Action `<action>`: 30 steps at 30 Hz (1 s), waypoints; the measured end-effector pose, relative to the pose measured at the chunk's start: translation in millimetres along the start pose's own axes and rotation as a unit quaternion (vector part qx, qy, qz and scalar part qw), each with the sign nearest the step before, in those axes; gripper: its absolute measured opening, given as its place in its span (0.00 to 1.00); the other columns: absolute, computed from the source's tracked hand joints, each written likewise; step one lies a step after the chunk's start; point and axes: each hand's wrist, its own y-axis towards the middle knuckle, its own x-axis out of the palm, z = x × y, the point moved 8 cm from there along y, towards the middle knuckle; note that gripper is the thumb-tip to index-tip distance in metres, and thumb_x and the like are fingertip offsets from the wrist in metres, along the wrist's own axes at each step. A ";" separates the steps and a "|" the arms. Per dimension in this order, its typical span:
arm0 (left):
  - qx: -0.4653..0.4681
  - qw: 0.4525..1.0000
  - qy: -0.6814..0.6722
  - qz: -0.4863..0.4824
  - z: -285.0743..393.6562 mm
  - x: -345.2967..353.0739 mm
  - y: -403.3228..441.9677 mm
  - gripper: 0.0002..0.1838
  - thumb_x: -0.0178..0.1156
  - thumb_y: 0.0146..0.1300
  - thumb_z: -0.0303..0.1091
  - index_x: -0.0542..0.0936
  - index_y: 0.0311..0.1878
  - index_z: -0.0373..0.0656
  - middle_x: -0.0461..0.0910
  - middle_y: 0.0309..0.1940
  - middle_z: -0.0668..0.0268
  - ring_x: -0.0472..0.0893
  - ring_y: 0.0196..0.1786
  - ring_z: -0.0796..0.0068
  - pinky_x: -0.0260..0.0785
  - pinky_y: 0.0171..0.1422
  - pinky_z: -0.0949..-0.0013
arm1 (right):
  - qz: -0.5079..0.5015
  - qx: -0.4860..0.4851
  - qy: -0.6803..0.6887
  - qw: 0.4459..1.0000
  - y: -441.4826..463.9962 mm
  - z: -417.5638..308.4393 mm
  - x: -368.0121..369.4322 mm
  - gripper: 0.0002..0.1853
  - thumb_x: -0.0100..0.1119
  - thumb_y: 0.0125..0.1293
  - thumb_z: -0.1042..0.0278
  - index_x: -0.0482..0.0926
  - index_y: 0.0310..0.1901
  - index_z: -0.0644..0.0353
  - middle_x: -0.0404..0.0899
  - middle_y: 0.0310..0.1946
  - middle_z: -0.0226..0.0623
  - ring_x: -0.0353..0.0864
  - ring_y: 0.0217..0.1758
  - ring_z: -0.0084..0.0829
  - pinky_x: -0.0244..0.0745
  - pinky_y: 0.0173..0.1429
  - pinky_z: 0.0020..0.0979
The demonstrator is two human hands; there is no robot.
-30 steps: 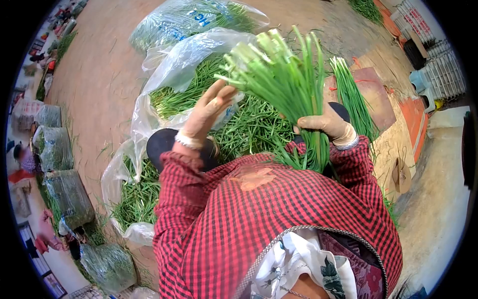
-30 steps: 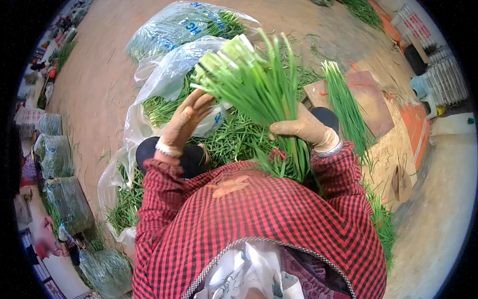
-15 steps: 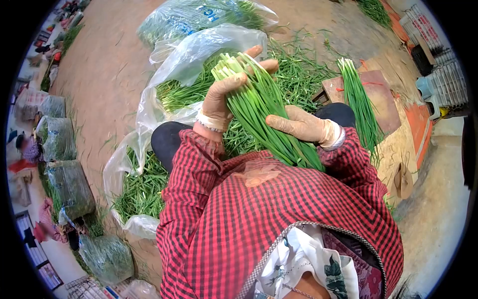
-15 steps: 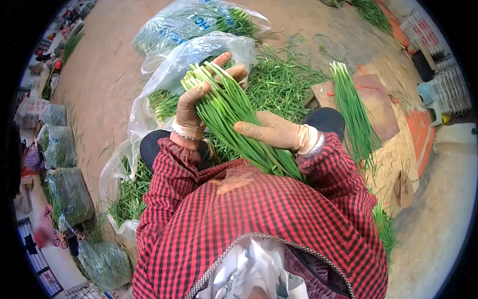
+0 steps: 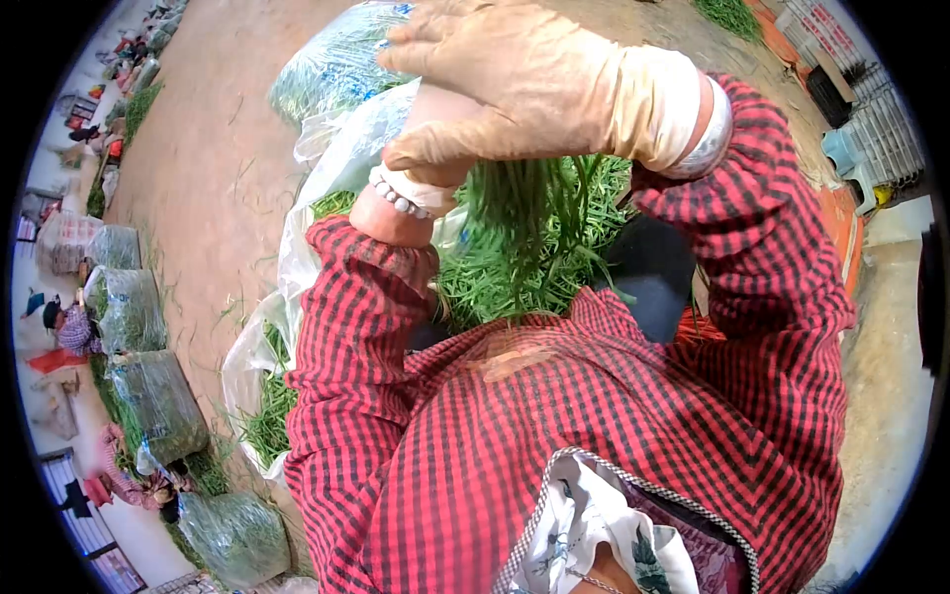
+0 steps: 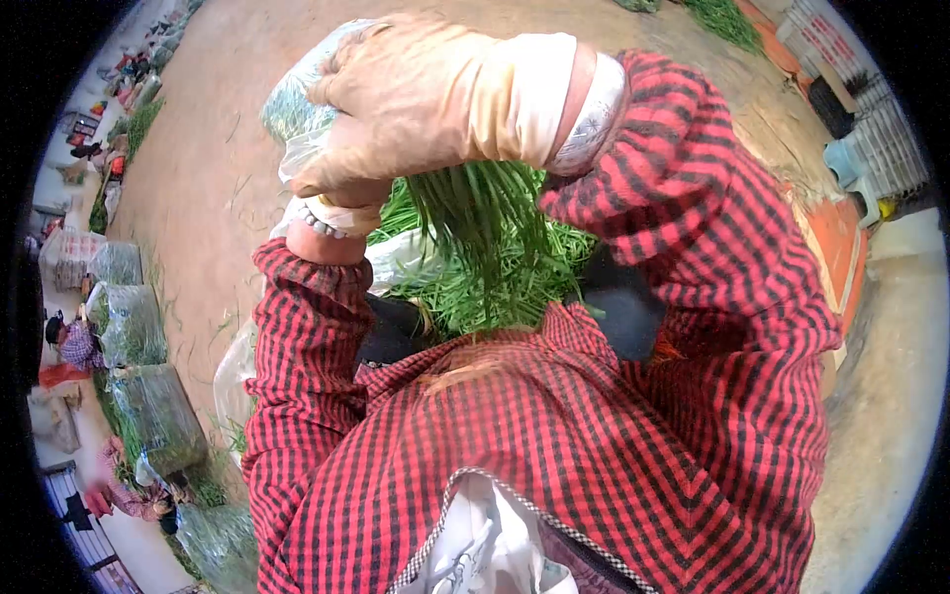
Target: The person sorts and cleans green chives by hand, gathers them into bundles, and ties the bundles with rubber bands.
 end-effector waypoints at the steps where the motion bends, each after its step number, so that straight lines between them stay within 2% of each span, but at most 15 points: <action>1: 0.009 1.000 -0.001 0.021 2.9 -5.7 0.1 0.15 0.66 0.54 0.26 0.80 0.47 0.39 0.84 0.36 0.62 0.83 0.39 0.74 0.76 0.46 0.72 | 0.265 -0.107 0.034 0.958 -4.8 10.8 6.2 0.45 0.66 0.53 0.42 0.67 0.61 0.73 0.69 0.60 0.61 0.69 0.65 0.50 0.64 0.68 0.38; 3: 0.018 0.997 -0.012 0.070 1.4 -25.6 -2.3 0.14 0.66 0.54 0.25 0.80 0.46 0.40 0.84 0.36 0.62 0.83 0.38 0.74 0.76 0.45 0.72 | 0.297 -0.088 0.158 0.938 -13.1 35.6 21.3 0.45 0.66 0.53 0.42 0.66 0.62 0.73 0.68 0.60 0.61 0.68 0.65 0.51 0.63 0.68 0.38; 5: 0.021 0.989 -0.035 0.139 -3.6 -51.3 -9.3 0.12 0.66 0.52 0.21 0.82 0.41 0.41 0.84 0.35 0.63 0.83 0.38 0.74 0.77 0.41 0.73 | 0.325 -0.012 0.214 0.921 -37.6 49.3 31.4 0.43 0.69 0.58 0.56 0.56 0.70 0.62 0.67 0.64 0.47 0.65 0.68 0.40 0.60 0.70 0.35; 9: -0.048 0.974 -0.110 0.190 -20.6 -46.9 -15.0 0.20 0.63 0.58 0.23 0.75 0.55 0.39 0.81 0.42 0.59 0.82 0.43 0.70 0.77 0.48 0.68 | 0.305 0.088 0.290 0.903 -35.6 36.2 138.4 0.47 0.69 0.54 0.54 0.52 0.70 0.60 0.65 0.61 0.48 0.64 0.66 0.42 0.64 0.69 0.39; 10: -0.033 0.974 -0.119 0.188 -23.0 -34.9 -14.9 0.23 0.63 0.59 0.25 0.72 0.58 0.38 0.81 0.44 0.60 0.81 0.46 0.70 0.74 0.53 0.68 | 0.271 0.057 0.665 0.694 -25.0 43.3 156.9 0.42 0.67 0.56 0.59 0.55 0.69 0.60 0.67 0.59 0.45 0.66 0.64 0.39 0.66 0.67 0.39; 11: -0.025 0.975 -0.142 0.167 -25.8 -20.2 -15.2 0.24 0.64 0.59 0.26 0.70 0.59 0.37 0.80 0.46 0.60 0.80 0.49 0.70 0.72 0.56 0.67 | 0.269 0.049 0.905 0.326 -18.0 48.7 176.7 0.37 0.66 0.58 0.65 0.58 0.67 0.59 0.69 0.56 0.43 0.68 0.62 0.36 0.68 0.65 0.38; 12: -0.016 0.976 -0.164 0.144 -27.2 -10.0 -13.4 0.26 0.64 0.59 0.27 0.68 0.60 0.36 0.79 0.48 0.59 0.78 0.52 0.70 0.70 0.59 0.67 | 0.279 0.105 0.941 0.162 -25.0 59.2 190.9 0.30 0.64 0.59 0.70 0.65 0.63 0.59 0.72 0.54 0.38 0.72 0.57 0.31 0.72 0.61 0.36; 14: -0.010 0.980 -0.185 0.078 -37.1 0.3 -10.1 0.35 0.67 0.58 0.31 0.62 0.66 0.34 0.74 0.57 0.55 0.72 0.62 0.65 0.65 0.66 0.64 | 0.373 0.146 0.708 0.582 -57.1 84.4 173.5 0.25 0.66 0.59 0.68 0.71 0.57 0.61 0.76 0.48 0.36 0.78 0.50 0.29 0.75 0.57 0.32; 16: -0.003 0.996 -0.011 0.085 -37.3 -12.7 -22.6 0.44 0.70 0.55 0.35 0.56 0.70 0.34 0.66 0.65 0.52 0.65 0.69 0.59 0.59 0.71 0.63 | 0.314 0.219 0.732 0.563 -68.5 87.2 173.2 0.20 0.64 0.58 0.71 0.74 0.52 0.63 0.80 0.38 0.34 0.82 0.40 0.29 0.78 0.48 0.27; 17: -0.058 0.997 0.045 0.011 -49.7 -7.4 -25.8 0.62 0.77 0.44 0.44 0.44 0.73 0.32 0.43 0.73 0.40 0.48 0.76 0.49 0.48 0.77 0.56 | 0.323 0.198 0.768 0.516 -74.6 96.4 177.5 0.19 0.63 0.58 0.71 0.74 0.51 0.63 0.80 0.37 0.34 0.82 0.40 0.29 0.78 0.46 0.28; 18: -0.123 0.991 0.018 -0.043 -76.3 -0.7 -34.5 0.61 0.76 0.47 0.44 0.44 0.73 0.32 0.51 0.71 0.43 0.55 0.73 0.53 0.53 0.75 0.58 | 0.332 0.175 0.801 0.465 -81.7 107.1 182.5 0.19 0.63 0.58 0.71 0.74 0.51 0.63 0.80 0.36 0.35 0.82 0.39 0.30 0.79 0.45 0.28; 20: -0.197 0.968 0.013 -0.156 -117.2 26.7 -64.0 0.44 0.73 0.53 0.41 0.62 0.68 0.32 0.74 0.57 0.59 0.73 0.58 0.69 0.64 0.64 0.67 | 0.319 0.161 0.852 0.382 -97.9 114.1 180.4 0.20 0.62 0.58 0.68 0.74 0.52 0.63 0.80 0.36 0.37 0.83 0.39 0.32 0.80 0.47 0.35; 22: -0.354 0.907 0.051 -0.221 -138.4 41.8 -99.9 0.31 0.68 0.59 0.41 0.71 0.62 0.38 0.77 0.52 0.67 0.75 0.52 0.77 0.67 0.59 0.70 | 0.338 0.158 0.841 0.392 -117.9 122.8 172.7 0.26 0.60 0.60 0.65 0.69 0.58 0.66 0.80 0.37 0.36 0.81 0.40 0.31 0.80 0.50 0.35; 24: -0.364 0.912 -0.049 -0.184 -160.8 44.1 -119.0 0.27 0.66 0.62 0.42 0.73 0.60 0.38 0.79 0.50 0.69 0.76 0.48 0.80 0.69 0.55 0.72 | 0.375 0.152 0.840 0.361 -135.7 138.6 175.3 0.25 0.60 0.61 0.64 0.69 0.58 0.66 0.80 0.37 0.36 0.81 0.40 0.30 0.80 0.50 0.36; 30: -0.369 0.909 -0.023 -0.192 -172.0 37.7 -141.1 0.24 0.61 0.66 0.42 0.73 0.59 0.37 0.79 0.48 0.70 0.76 0.47 0.81 0.68 0.55 0.75 | 0.506 0.203 0.771 0.330 -201.2 184.1 168.6 0.20 0.61 0.59 0.64 0.74 0.51 0.65 0.79 0.34 0.38 0.81 0.37 0.33 0.80 0.45 0.34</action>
